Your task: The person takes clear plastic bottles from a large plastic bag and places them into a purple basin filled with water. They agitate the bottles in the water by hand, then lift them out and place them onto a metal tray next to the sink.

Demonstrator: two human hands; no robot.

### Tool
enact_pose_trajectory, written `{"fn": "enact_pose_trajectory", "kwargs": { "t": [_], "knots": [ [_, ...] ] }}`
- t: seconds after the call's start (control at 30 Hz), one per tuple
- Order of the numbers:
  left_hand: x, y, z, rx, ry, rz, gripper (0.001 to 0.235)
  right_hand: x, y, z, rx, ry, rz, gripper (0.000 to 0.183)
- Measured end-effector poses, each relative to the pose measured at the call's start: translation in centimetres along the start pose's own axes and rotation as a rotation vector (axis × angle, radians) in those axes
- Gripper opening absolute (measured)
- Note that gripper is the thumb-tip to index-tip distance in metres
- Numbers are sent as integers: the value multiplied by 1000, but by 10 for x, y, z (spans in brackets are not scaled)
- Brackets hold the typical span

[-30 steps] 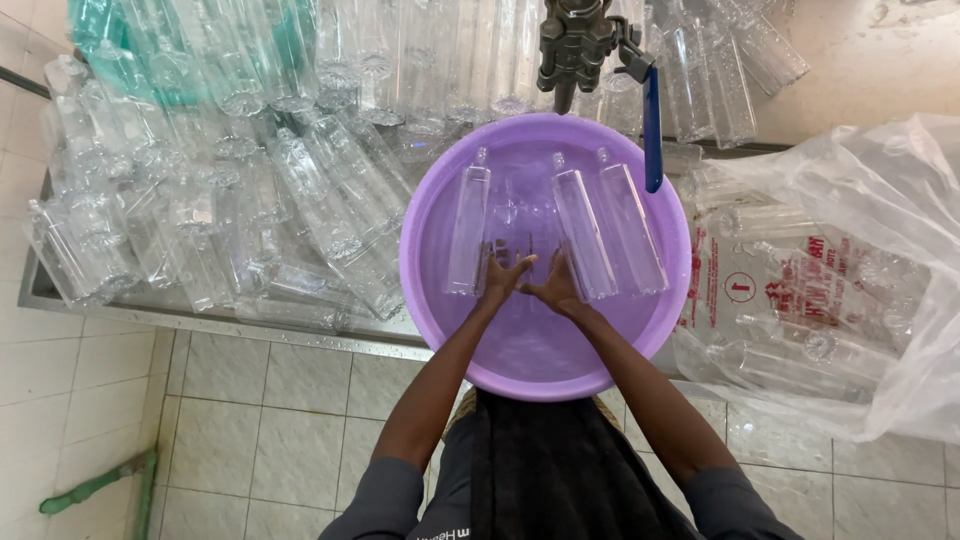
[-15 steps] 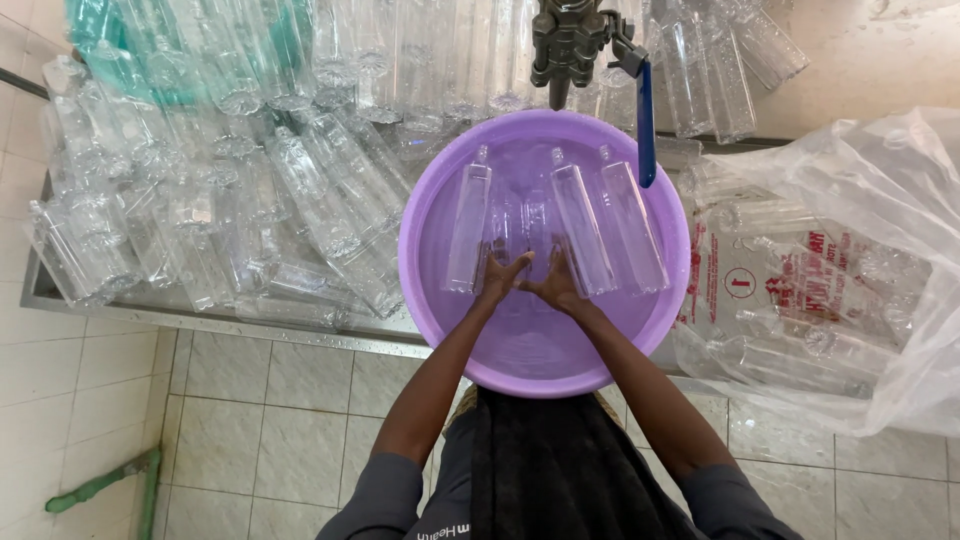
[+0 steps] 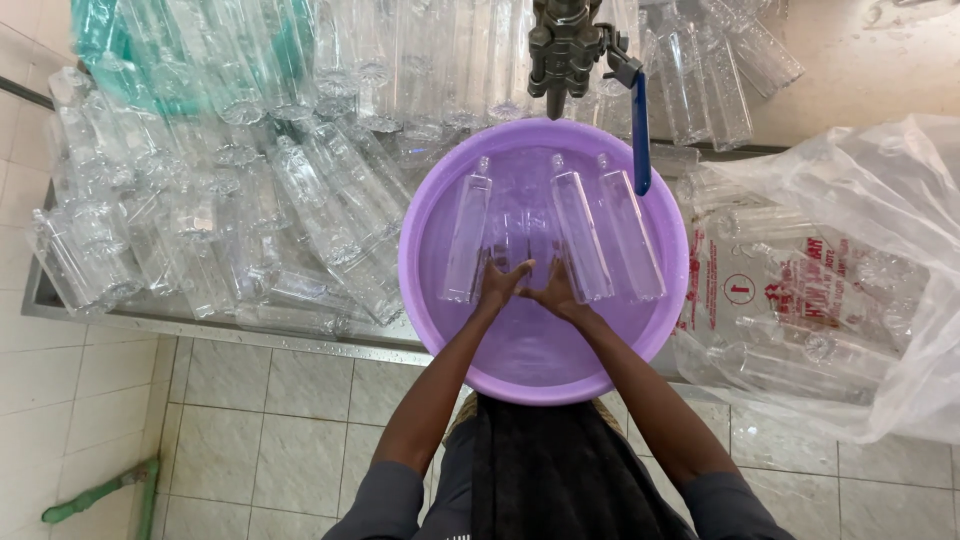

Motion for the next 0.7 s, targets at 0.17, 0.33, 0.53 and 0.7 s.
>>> {"fn": "enact_pose_trajectory", "kwargs": {
  "t": [0.17,0.33,0.53,0.7],
  "knots": [
    [-37,4,-35,-34,-84,239,101,-12,15,4,29,5,-51,125],
    [-47,10,-40,0,-101,193,103,4,-3,0,-13,-49,87,136],
    [3,2,0,49,-182,-156,113,12,-15,1,-102,-105,-28,141],
    [2,3,-1,-18,-96,80,104,8,-10,-1,-35,-46,8,136]
  ]
}}
Point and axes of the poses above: each hand's wrist, its own z-axis away from the middle knuckle, its own y-axis out of the back of the hand, x = y × z, the point moved 9 cm from there along -z, towards the middle knuckle, and after that the axes turned 11 degrees about z, right-handed, at the moved point
